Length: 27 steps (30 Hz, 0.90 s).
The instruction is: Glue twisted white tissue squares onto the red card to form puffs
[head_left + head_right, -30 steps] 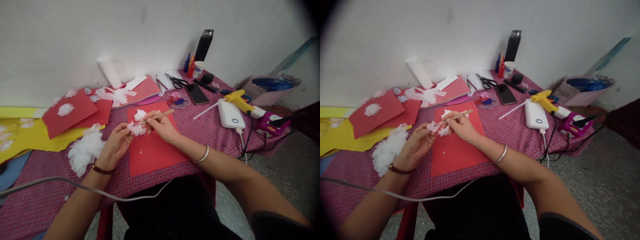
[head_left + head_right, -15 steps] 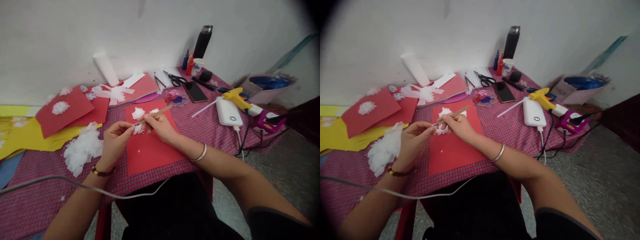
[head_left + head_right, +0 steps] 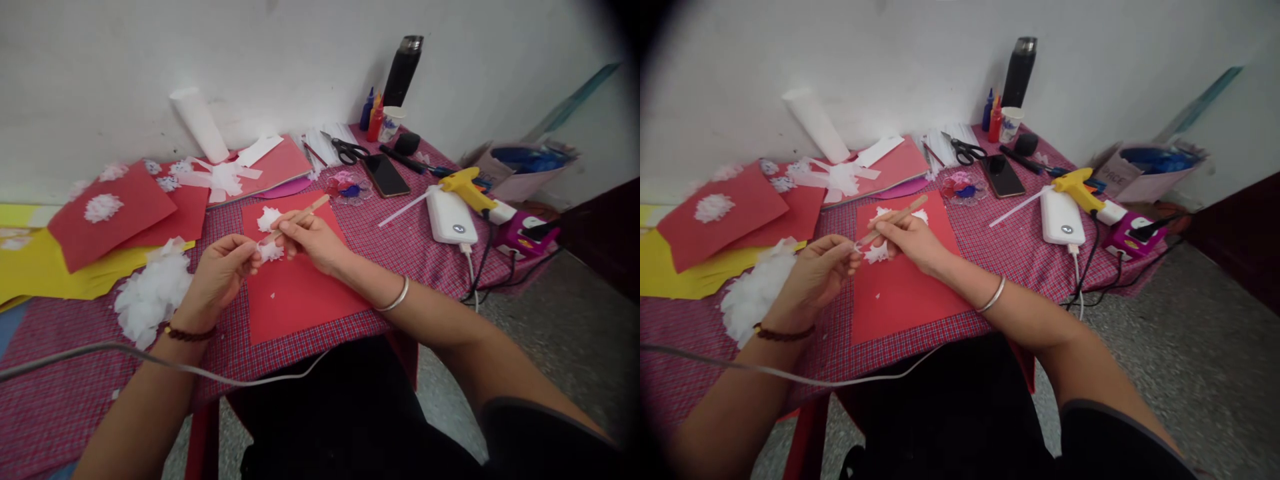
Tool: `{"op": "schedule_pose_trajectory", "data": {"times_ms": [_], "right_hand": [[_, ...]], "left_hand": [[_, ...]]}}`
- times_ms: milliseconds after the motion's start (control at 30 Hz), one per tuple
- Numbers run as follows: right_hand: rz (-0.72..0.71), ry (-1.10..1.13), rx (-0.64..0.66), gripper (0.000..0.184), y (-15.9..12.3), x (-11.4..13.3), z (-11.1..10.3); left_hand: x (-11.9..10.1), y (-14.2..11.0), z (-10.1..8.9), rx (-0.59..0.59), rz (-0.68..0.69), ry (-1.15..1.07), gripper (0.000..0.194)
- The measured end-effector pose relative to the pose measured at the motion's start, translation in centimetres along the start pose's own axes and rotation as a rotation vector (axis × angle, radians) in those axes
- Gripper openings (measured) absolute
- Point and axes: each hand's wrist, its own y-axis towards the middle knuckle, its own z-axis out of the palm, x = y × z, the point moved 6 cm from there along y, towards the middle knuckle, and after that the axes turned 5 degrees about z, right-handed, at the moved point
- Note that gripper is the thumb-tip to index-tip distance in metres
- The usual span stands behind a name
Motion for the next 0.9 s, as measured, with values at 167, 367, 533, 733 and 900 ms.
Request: {"op": "schedule_pose_trajectory", "data": {"times_ms": [167, 367, 533, 733, 900], "right_hand": [[0.116, -0.061, -0.082, 0.021, 0.9, -1.1, -1.9], [0.132, -0.16, -0.09, 0.024, 1.7, -1.6, -3.4], [0.033, -0.275, -0.029, 0.021, 1.6, -1.5, -2.8], [-0.039, -0.399, 0.02, 0.018, 1.3, -1.3, -2.2], [-0.044, -0.414, -0.022, 0.02, 1.4, -1.6, -2.6]], "left_hand": [[-0.2, 0.7, 0.3, 0.231, 0.31, 0.574, 0.024], [1.5, 2.3, 1.3, 0.353, 0.55, 0.924, 0.018], [2.2, 3.5, 1.2, 0.335, 0.48, 0.837, 0.009], [2.3, 3.8, 0.9, 0.374, 0.414, 0.773, 0.012], [2.5, 3.8, 0.8, 0.304, 0.418, 0.808, 0.008]]}}
